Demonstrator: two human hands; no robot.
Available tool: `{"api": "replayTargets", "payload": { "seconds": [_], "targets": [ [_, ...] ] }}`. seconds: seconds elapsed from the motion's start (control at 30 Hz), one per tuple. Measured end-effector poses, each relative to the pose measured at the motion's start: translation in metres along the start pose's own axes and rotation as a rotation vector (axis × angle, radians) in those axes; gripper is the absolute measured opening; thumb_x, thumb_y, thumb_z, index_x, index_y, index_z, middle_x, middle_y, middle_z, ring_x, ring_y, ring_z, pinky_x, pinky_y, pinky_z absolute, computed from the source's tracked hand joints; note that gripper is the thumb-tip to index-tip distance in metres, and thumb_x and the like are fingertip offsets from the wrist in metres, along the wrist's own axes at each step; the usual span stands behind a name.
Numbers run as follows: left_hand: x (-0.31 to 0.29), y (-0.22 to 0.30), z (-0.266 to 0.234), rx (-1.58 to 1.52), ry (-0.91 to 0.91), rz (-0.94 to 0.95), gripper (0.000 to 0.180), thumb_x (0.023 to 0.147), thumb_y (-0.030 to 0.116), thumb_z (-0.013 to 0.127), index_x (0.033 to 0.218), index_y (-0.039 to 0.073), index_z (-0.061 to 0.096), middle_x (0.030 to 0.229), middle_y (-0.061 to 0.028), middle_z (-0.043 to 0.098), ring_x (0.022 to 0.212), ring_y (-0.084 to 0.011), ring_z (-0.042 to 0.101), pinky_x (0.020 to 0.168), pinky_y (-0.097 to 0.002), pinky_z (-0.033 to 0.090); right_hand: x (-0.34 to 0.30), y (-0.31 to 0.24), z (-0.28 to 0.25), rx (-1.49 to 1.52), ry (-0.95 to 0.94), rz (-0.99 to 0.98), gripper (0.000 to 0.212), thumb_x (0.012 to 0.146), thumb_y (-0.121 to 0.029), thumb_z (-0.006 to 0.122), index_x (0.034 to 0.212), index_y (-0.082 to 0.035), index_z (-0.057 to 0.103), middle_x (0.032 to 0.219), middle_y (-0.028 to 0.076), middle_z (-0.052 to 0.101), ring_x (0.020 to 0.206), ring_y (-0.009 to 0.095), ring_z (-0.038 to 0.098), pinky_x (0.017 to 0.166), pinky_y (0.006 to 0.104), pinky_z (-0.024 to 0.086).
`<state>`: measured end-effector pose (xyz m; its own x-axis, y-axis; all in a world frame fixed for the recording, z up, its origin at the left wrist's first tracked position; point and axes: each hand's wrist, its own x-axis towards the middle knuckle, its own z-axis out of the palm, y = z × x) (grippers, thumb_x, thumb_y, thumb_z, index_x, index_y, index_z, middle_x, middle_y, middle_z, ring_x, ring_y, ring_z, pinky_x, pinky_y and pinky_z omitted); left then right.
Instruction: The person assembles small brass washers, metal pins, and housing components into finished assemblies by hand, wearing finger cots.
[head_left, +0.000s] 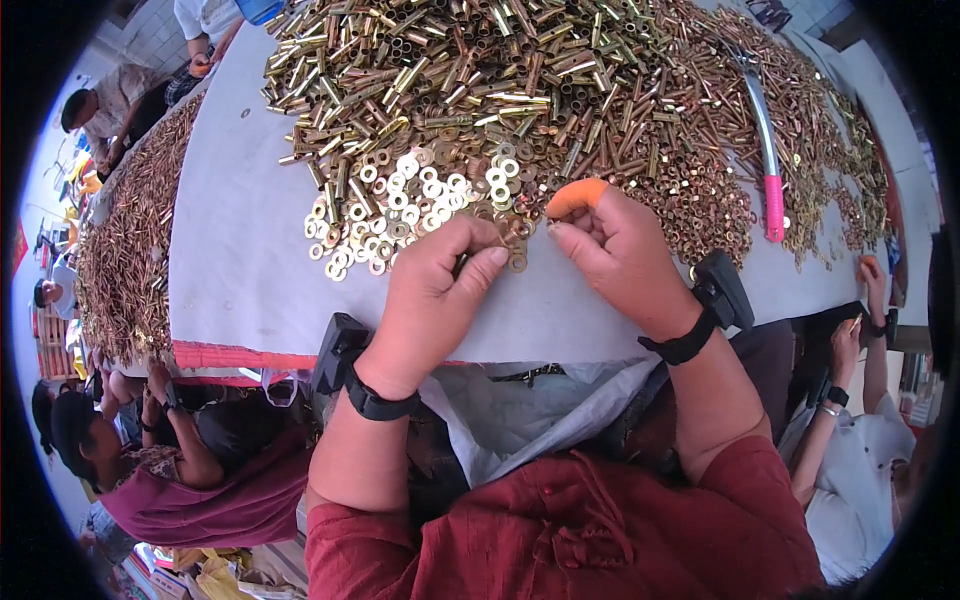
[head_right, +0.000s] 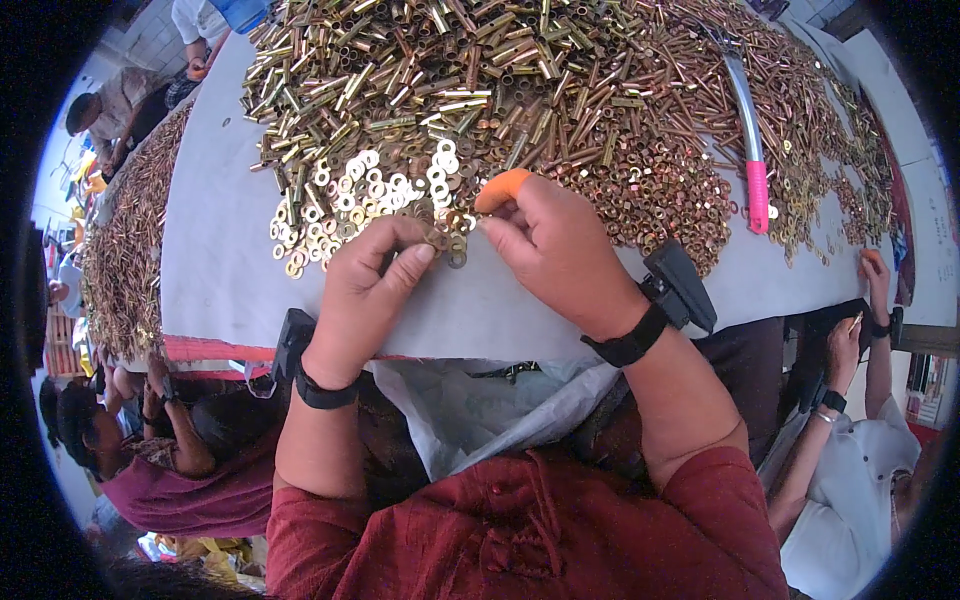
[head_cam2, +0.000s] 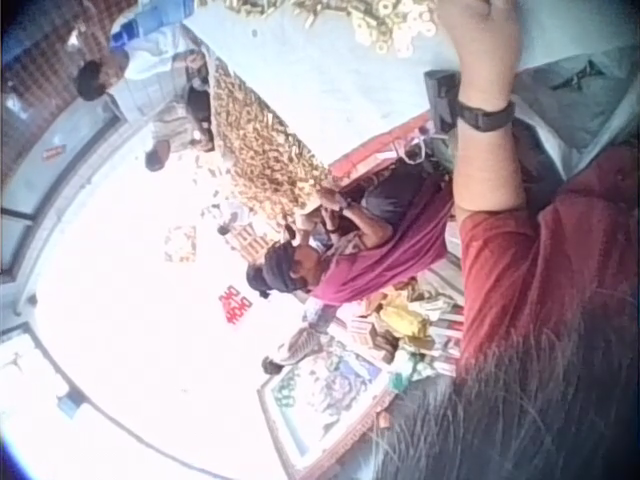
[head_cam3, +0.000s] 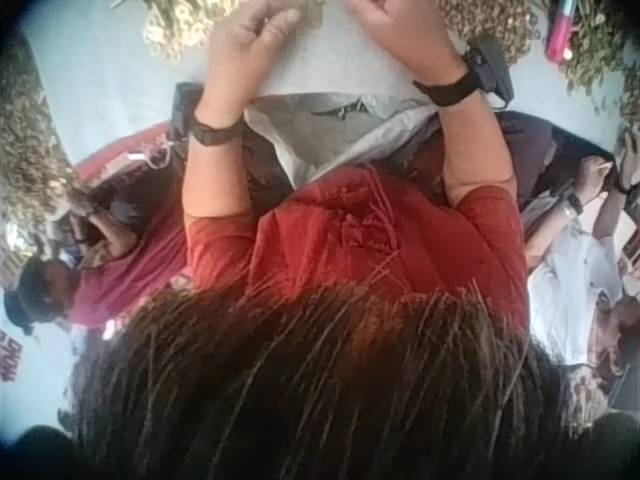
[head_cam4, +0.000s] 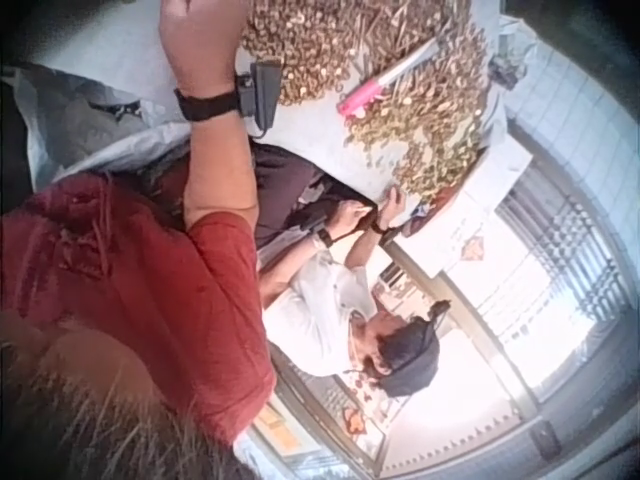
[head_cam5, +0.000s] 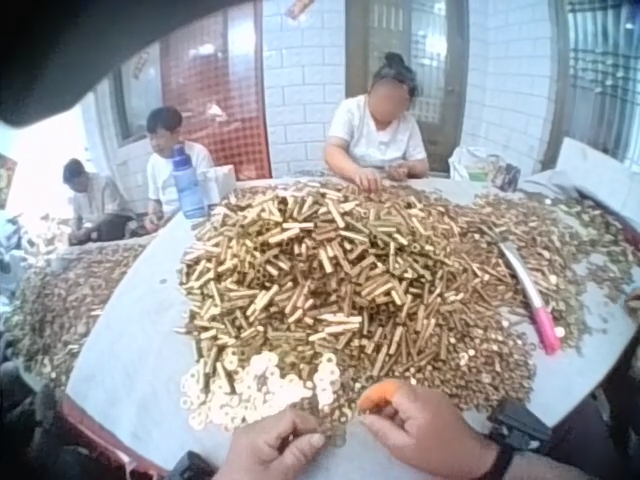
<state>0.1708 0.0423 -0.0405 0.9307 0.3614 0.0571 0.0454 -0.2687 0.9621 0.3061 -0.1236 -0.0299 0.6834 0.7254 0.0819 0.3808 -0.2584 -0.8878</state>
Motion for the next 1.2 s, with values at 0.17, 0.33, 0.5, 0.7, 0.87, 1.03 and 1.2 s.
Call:
{"api": "replayTargets", "payload": {
  "seconds": [0.17, 0.33, 0.5, 0.7, 0.87, 1.03, 1.2],
  "targets": [
    [0.000, 0.002, 0.003, 0.123, -0.007, 0.078, 0.010, 0.089, 0.007, 0.066, 0.096, 0.001, 0.062, 0.085, -0.0133, 0.065, 0.076, -0.0279, 0.063, 0.070, -0.0335, 0.051, 0.000, 0.004, 0.010, 0.199, -0.054, -0.092, 0.021, 0.086, -0.005, 0.065, 0.107, -0.004, 0.066, 0.092, 0.009, 0.067, 0.078, 0.018, 0.066, 0.071, 0.0290, 0.052],
    [0.001, 0.005, 0.000, 0.146, -0.044, 0.079, 0.010, 0.089, 0.007, 0.067, 0.095, 0.001, 0.062, 0.085, -0.0137, 0.065, 0.078, -0.0295, 0.064, 0.070, -0.0350, 0.051, 0.003, 0.002, 0.010, 0.082, -0.094, -0.275, 0.020, 0.086, -0.004, 0.065, 0.106, -0.005, 0.067, 0.092, 0.010, 0.067, 0.081, 0.023, 0.066, 0.072, 0.0311, 0.053],
    [0.002, 0.006, 0.000, 0.171, -0.049, 0.061, 0.010, 0.088, 0.008, 0.067, 0.095, 0.001, 0.062, 0.085, -0.0143, 0.064, 0.079, -0.0319, 0.064, 0.071, -0.0364, 0.051, 0.003, -0.002, 0.011, -0.076, -0.060, -0.286, 0.013, 0.087, -0.014, 0.068, 0.097, -0.005, 0.066, 0.090, 0.014, 0.065, 0.082, 0.034, 0.065, 0.072, 0.0402, 0.052],
    [0.002, 0.005, 0.004, 0.196, -0.062, 0.095, 0.012, 0.087, 0.007, 0.068, 0.096, 0.001, 0.063, 0.086, -0.0143, 0.065, 0.077, -0.0319, 0.064, 0.068, -0.0362, 0.051, 0.001, 0.003, 0.015, -0.252, -0.001, -0.273, 0.024, 0.090, -0.030, 0.067, 0.090, -0.006, 0.064, 0.082, 0.013, 0.064, 0.075, 0.038, 0.062, 0.066, 0.0438, 0.050],
    [0.000, 0.005, 0.001, 0.162, -0.054, 0.040, 0.010, 0.089, 0.005, 0.067, 0.096, 0.001, 0.062, 0.084, -0.0114, 0.066, 0.074, -0.0239, 0.063, 0.069, -0.0316, 0.050, -0.001, -0.003, 0.026, 0.139, 0.006, -0.082, 0.026, 0.091, -0.030, 0.069, 0.094, -0.005, 0.065, 0.074, 0.009, 0.063, 0.064, 0.024, 0.062, 0.058, 0.0355, 0.048],
    [0.001, 0.000, 0.005, 0.090, 0.020, 0.016, 0.007, 0.092, 0.004, 0.065, 0.096, 0.001, 0.061, 0.080, -0.0077, 0.064, 0.072, -0.0140, 0.058, 0.068, -0.0271, 0.048, 0.003, 0.018, 0.026, 0.171, -0.115, -0.020, 0.032, 0.092, -0.029, 0.069, 0.112, -0.004, 0.062, 0.079, 0.006, 0.065, 0.064, 0.015, 0.059, 0.060, 0.0298, 0.049],
    [0.001, -0.002, 0.007, 0.026, 0.051, -0.004, 0.006, 0.094, 0.004, 0.063, 0.096, 0.000, 0.059, 0.080, -0.0055, 0.064, 0.072, -0.0112, 0.057, 0.068, -0.0258, 0.048, 0.003, 0.016, 0.022, 0.499, -0.097, 0.043, 0.023, 0.097, -0.025, 0.063, 0.097, -0.002, 0.066, 0.081, 0.001, 0.067, 0.073, 0.006, 0.059, 0.067, 0.0249, 0.051]
  ]
}}
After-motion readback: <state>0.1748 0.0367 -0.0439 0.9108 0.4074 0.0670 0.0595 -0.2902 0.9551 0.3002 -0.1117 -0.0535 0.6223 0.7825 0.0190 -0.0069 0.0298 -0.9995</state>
